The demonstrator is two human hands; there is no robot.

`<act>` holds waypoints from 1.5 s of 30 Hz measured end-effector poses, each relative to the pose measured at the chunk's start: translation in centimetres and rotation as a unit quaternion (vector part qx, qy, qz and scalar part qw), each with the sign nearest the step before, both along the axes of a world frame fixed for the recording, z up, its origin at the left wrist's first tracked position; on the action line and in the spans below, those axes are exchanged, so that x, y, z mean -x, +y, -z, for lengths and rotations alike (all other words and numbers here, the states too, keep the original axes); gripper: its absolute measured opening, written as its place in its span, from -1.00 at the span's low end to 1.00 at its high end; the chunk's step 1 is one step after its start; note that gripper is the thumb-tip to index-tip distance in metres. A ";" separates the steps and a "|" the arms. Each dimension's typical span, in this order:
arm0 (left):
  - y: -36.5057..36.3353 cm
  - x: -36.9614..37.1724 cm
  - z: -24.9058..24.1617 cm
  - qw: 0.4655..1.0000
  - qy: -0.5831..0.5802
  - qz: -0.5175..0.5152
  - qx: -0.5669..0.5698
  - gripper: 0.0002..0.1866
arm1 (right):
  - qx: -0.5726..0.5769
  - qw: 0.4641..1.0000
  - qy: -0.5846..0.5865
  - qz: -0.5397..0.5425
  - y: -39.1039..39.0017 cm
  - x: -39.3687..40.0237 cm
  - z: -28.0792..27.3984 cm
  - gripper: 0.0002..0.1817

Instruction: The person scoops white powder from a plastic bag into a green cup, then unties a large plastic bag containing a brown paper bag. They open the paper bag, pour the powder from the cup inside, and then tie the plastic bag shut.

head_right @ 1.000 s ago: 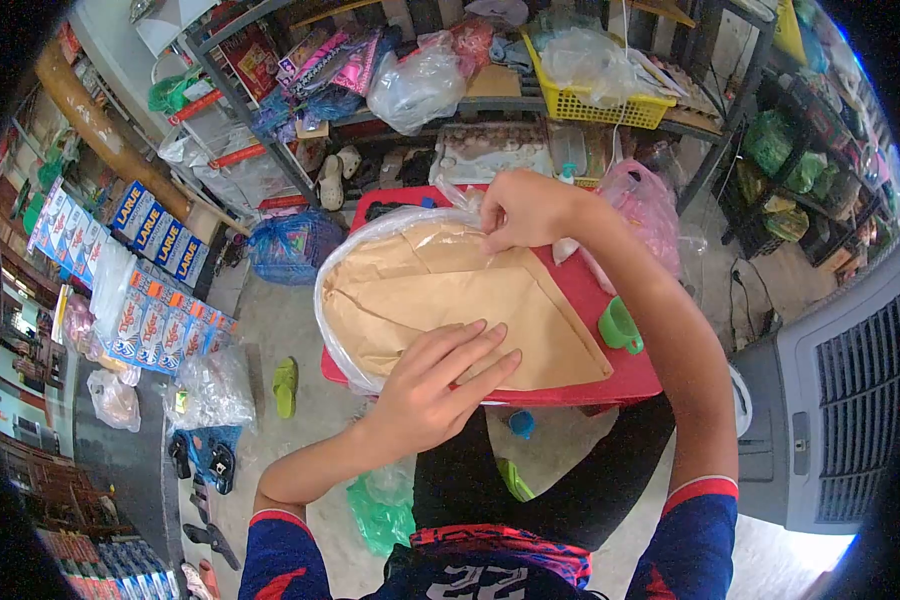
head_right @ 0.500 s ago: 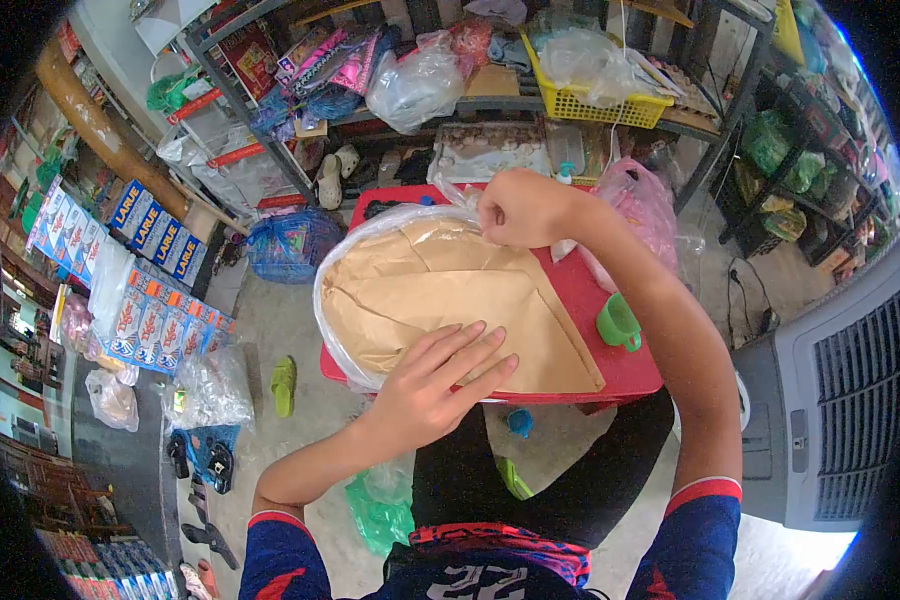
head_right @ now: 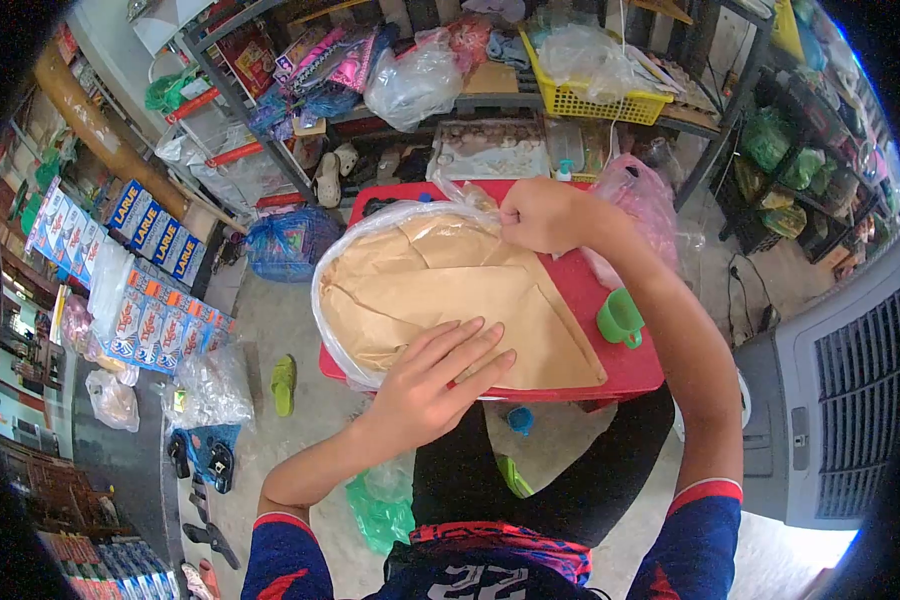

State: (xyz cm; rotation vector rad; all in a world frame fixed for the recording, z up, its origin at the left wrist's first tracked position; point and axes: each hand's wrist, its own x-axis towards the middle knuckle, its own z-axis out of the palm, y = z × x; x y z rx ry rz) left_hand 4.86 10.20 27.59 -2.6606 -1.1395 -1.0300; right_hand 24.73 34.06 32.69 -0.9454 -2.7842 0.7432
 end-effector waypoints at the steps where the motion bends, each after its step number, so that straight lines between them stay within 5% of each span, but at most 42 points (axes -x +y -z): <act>1: 0.1 0.0 -0.2 1.000 -0.015 0.001 0.005 -0.42 | -0.031 0.999 0.008 0.009 -0.4 0.0 0.0 -0.64; 5: 0.0 -0.6 -0.8 0.999 -0.036 -0.011 0.007 -0.43 | -0.215 0.973 0.039 0.071 -3.2 2.0 -1.7 -0.57; 8: 0.0 -0.7 -0.6 0.999 -0.041 -0.007 0.008 -0.43 | -0.130 0.989 -0.075 0.014 -4.3 5.4 -4.3 -0.43; 11: -0.1 -0.8 -0.4 0.999 -0.037 -0.012 0.002 -0.43 | -0.162 0.983 -0.087 0.007 -5.0 7.3 -3.1 -0.32; 20: -0.2 -0.5 0.3 0.999 -0.042 -0.003 0.003 -0.35 | -0.121 0.991 -0.060 0.013 -4.8 8.2 -3.0 -0.58; 32: -0.2 -0.3 0.2 0.999 -0.049 0.000 -0.001 -0.38 | -0.060 0.996 -0.065 -0.028 -3.2 7.6 -4.6 -0.54; 38: -0.1 0.0 -0.7 0.998 -0.053 0.008 0.012 -0.46 | -0.058 0.991 0.091 0.082 -3.8 -0.1 -6.2 -0.68; 41: 0.1 0.2 -1.1 0.998 -0.051 0.016 0.023 -0.52 | -0.146 0.969 0.141 0.140 -6.7 -7.0 -4.6 -0.69; 45: 0.5 0.4 -2.2 0.994 -0.071 0.032 0.076 -0.48 | -0.148 0.904 0.096 0.390 -11.3 -15.0 2.6 -0.56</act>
